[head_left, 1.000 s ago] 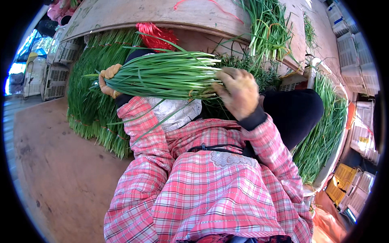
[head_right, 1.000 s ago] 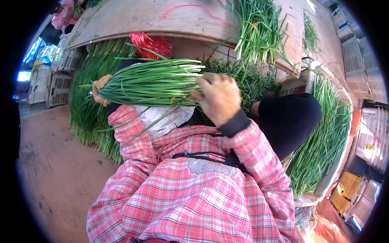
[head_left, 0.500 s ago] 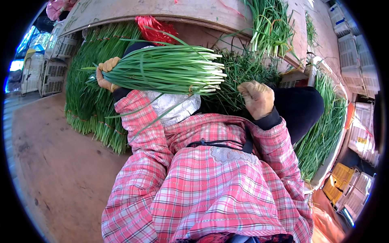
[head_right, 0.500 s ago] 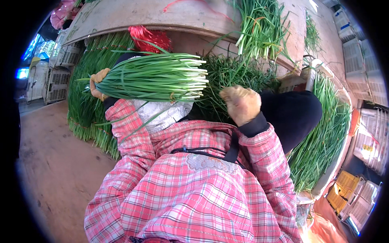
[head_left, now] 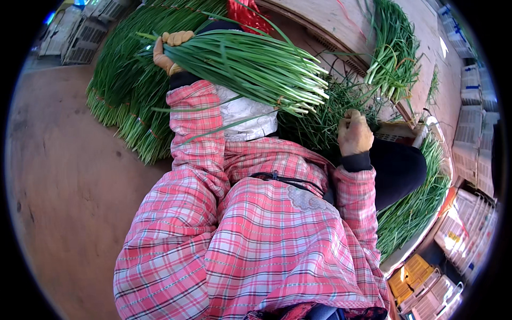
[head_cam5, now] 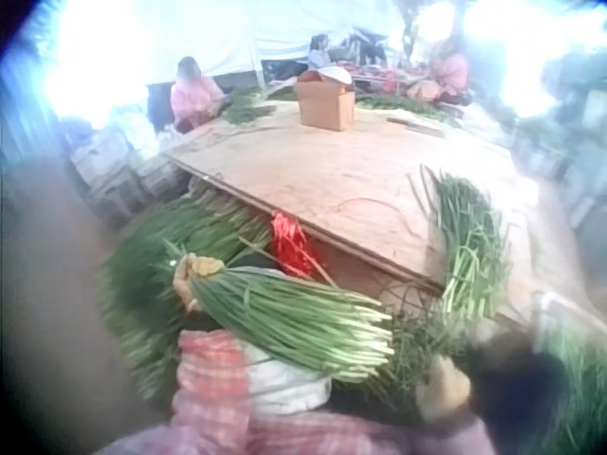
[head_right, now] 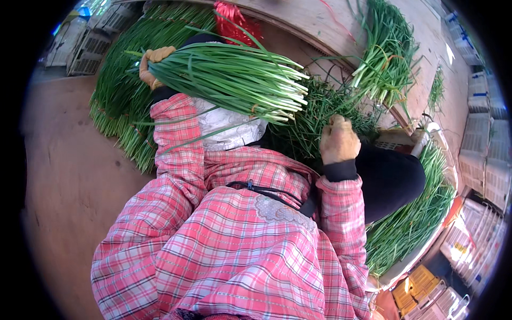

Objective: The person bundles green onions by hand, selecting stalks from a plastic crate, cleaning them, and tying them together with a red plastic ribbon.

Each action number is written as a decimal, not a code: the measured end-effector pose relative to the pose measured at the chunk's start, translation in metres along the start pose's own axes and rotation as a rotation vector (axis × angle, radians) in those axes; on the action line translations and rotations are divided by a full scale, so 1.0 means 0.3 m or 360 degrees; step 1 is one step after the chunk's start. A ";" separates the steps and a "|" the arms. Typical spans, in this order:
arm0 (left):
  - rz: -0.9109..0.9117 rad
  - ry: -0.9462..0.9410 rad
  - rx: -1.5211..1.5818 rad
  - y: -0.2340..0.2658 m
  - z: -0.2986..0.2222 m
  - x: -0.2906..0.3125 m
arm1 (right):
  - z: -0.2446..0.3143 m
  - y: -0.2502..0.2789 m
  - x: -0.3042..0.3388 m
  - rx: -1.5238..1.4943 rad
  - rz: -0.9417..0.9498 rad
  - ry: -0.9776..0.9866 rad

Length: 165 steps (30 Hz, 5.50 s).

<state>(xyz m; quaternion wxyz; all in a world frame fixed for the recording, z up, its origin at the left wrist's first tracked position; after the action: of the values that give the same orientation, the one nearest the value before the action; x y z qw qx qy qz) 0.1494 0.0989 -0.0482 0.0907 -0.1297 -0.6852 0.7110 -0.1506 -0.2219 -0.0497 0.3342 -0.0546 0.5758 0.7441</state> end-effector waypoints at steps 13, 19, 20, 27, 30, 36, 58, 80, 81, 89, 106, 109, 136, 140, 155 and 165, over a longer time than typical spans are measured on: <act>-0.0171 -0.0066 -0.0046 0.015 0.014 -0.002 | 0.256 -0.283 0.102 -0.2517 0.0758 -0.1899; -0.0174 -0.0075 -0.0111 0.033 -0.003 -0.002 | 0.169 -0.208 0.095 -0.2163 0.0650 -0.1518; -0.0221 -0.0105 -0.0121 0.045 0.000 -0.004 | 0.131 -0.176 0.101 -0.2049 0.0565 -0.1524; -0.0294 -0.0142 -0.0116 0.045 -0.015 0.001 | -0.327 -0.066 0.155 -0.1101 0.0188 -0.1344; -0.0239 -0.0018 -0.0013 0.035 -0.003 0.011 | -0.290 -0.046 0.152 -0.1396 0.0188 -0.1407; -0.0142 0.0060 -0.0089 0.016 0.020 0.001 | -0.304 0.097 0.055 -0.2613 -0.0263 -0.1573; 0.0043 -0.0191 -0.0538 -0.095 0.117 0.025 | 0.208 -0.057 -0.188 -0.1562 -0.0183 -0.0761; -0.0003 -0.0260 -0.0355 -0.049 0.034 0.014 | 0.090 0.236 -0.149 -0.0507 -0.0243 -0.0036; -0.0010 -0.0257 -0.0354 -0.049 0.040 0.010 | 0.169 0.256 -0.180 -0.0792 -0.0361 0.0046; -0.0018 -0.0180 -0.0399 -0.069 0.094 0.013 | 0.733 0.084 -0.098 -0.1263 0.0225 0.0747; 0.0185 -0.0183 -0.0434 -0.085 0.082 0.018 | 0.466 -0.247 -0.241 -0.1604 0.1273 -0.0045; 0.0137 -0.0216 -0.0413 -0.079 0.073 0.016 | 0.622 -0.120 -0.203 -0.1007 0.0638 0.0846; 0.0495 -0.0071 -0.1234 -0.250 0.257 0.083 | 0.754 -0.218 -0.303 -0.0309 0.0272 0.0640; 0.0384 -0.0038 -0.1165 -0.195 0.235 0.062 | 0.768 -0.216 -0.303 -0.0416 0.0220 0.0689; -0.0009 0.0067 -0.0910 -0.148 0.287 0.070 | 1.023 0.162 -0.599 -0.1035 -0.0507 0.1218; 0.0323 0.0049 -0.1083 -0.112 0.277 0.039 | 0.902 0.198 -0.673 -0.1174 -0.0347 0.0924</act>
<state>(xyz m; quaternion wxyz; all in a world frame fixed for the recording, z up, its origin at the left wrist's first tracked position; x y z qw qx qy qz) 0.1110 0.0249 -0.0132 -0.0185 -0.2305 -0.8649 0.4454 0.0538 -0.0747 0.1827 0.1941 -0.4350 0.3338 0.8135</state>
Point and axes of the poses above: each hand's wrist, its own x-axis away from the middle knuckle, its own y-axis out of the back of the hand, z = x × y, the point moved 10 cm from there along -x, towards the middle knuckle, and after that the axes turned 12 degrees about -z, right-handed, at the moved point
